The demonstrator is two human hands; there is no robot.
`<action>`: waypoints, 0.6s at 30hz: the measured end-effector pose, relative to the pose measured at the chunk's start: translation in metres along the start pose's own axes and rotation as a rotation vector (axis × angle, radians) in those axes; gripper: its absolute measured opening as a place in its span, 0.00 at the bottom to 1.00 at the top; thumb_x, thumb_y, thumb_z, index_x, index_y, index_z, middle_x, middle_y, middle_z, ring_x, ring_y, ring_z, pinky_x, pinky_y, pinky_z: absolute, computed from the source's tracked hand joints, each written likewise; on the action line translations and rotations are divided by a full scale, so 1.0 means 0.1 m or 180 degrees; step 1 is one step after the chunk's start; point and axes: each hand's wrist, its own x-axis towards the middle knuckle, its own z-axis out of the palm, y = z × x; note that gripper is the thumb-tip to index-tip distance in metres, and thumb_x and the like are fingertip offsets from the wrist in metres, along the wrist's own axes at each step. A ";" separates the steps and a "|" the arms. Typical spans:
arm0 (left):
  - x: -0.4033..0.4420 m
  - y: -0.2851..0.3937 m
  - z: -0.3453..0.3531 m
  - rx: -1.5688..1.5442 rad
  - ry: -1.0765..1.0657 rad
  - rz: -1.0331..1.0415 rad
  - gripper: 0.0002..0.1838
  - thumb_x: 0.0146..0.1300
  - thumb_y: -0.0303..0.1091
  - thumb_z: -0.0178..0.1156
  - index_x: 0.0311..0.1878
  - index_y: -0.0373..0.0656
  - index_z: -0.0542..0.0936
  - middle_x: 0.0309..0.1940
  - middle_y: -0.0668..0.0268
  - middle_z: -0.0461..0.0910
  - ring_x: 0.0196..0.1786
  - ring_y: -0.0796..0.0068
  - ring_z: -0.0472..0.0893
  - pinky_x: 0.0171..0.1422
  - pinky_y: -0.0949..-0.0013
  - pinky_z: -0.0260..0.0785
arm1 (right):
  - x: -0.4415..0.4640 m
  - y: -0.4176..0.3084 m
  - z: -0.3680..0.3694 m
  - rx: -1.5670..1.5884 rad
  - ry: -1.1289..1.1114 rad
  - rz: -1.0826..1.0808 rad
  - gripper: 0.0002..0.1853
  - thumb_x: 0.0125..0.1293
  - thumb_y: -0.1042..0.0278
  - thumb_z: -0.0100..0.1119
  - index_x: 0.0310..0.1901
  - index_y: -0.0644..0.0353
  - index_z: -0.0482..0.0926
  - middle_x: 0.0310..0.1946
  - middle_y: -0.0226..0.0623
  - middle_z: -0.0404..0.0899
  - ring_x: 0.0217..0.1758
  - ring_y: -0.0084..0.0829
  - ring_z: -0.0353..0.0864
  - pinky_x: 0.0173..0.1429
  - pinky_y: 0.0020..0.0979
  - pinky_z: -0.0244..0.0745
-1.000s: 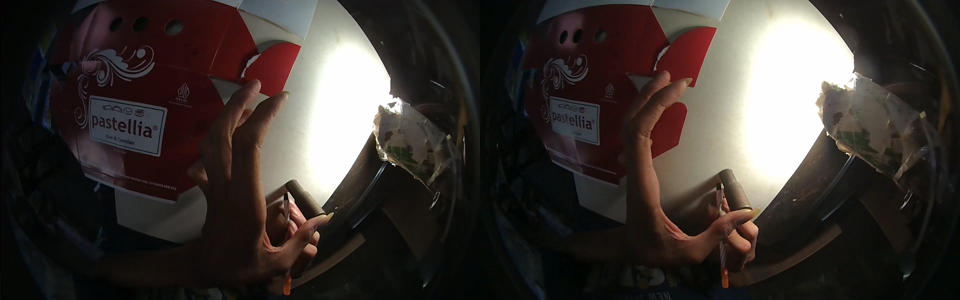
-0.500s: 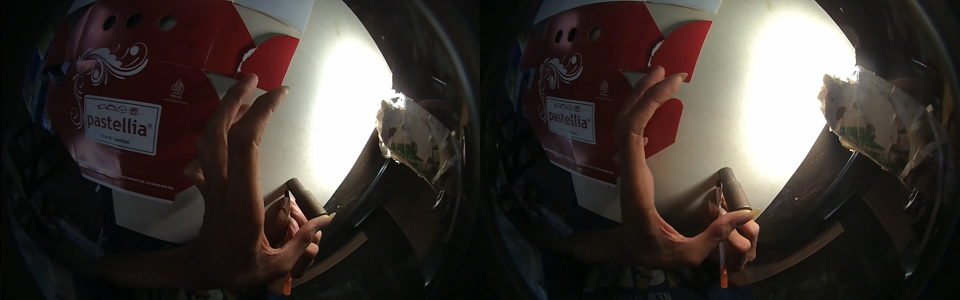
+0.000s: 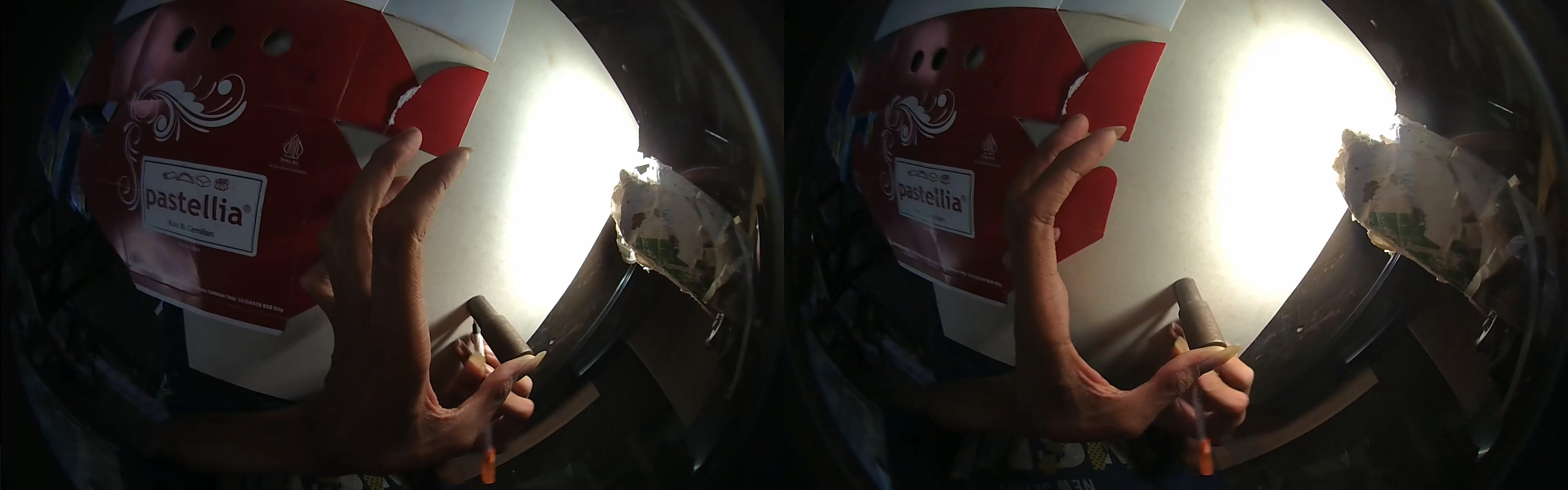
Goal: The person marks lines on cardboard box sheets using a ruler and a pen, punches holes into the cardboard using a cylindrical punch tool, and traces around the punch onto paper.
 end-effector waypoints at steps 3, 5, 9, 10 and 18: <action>0.03 -0.03 0.05 0.0310 0.0374 0.0541 0.61 0.48 0.45 0.78 0.78 0.35 0.50 0.75 0.36 0.44 0.76 0.37 0.52 0.69 0.35 0.52 | 0.10 -0.05 0.07 -0.0032 0.0086 -0.0007 0.21 0.72 0.55 0.60 0.46 0.68 0.69 0.30 0.42 0.74 0.37 0.42 0.82 0.39 0.36 0.86; 0.01 -0.02 0.04 0.0259 0.0237 0.0306 0.61 0.48 0.45 0.78 0.79 0.35 0.50 0.75 0.36 0.44 0.77 0.37 0.51 0.70 0.35 0.52 | 0.17 -0.11 0.17 0.0051 0.0756 0.0166 0.12 0.73 0.66 0.50 0.47 0.69 0.71 0.28 0.32 0.65 0.33 0.28 0.70 0.45 0.29 0.75; 0.02 0.03 0.02 0.0134 -0.0028 0.0005 0.61 0.48 0.44 0.78 0.79 0.35 0.49 0.75 0.35 0.44 0.77 0.37 0.51 0.71 0.35 0.51 | 0.35 -0.20 0.07 -0.0267 0.0527 0.0745 0.16 0.78 0.57 0.51 0.45 0.64 0.69 0.30 0.38 0.71 0.36 0.32 0.73 0.46 0.32 0.72; 0.01 0.02 0.03 0.0078 0.0000 0.0034 0.62 0.48 0.44 0.78 0.79 0.36 0.49 0.75 0.36 0.44 0.77 0.37 0.51 0.71 0.34 0.51 | 0.36 -0.20 0.07 -0.0276 0.0544 0.0733 0.16 0.78 0.57 0.51 0.45 0.64 0.69 0.30 0.38 0.71 0.36 0.32 0.73 0.46 0.32 0.72; -0.06 0.01 -0.01 0.0179 0.0155 0.0099 0.62 0.47 0.51 0.81 0.76 0.33 0.53 0.72 0.42 0.58 0.76 0.46 0.60 0.78 0.47 0.55 | 0.43 -0.19 -0.26 0.1100 0.0116 0.1107 0.27 0.83 0.55 0.34 0.33 0.67 0.76 0.40 0.52 0.79 0.44 0.44 0.79 0.49 0.40 0.77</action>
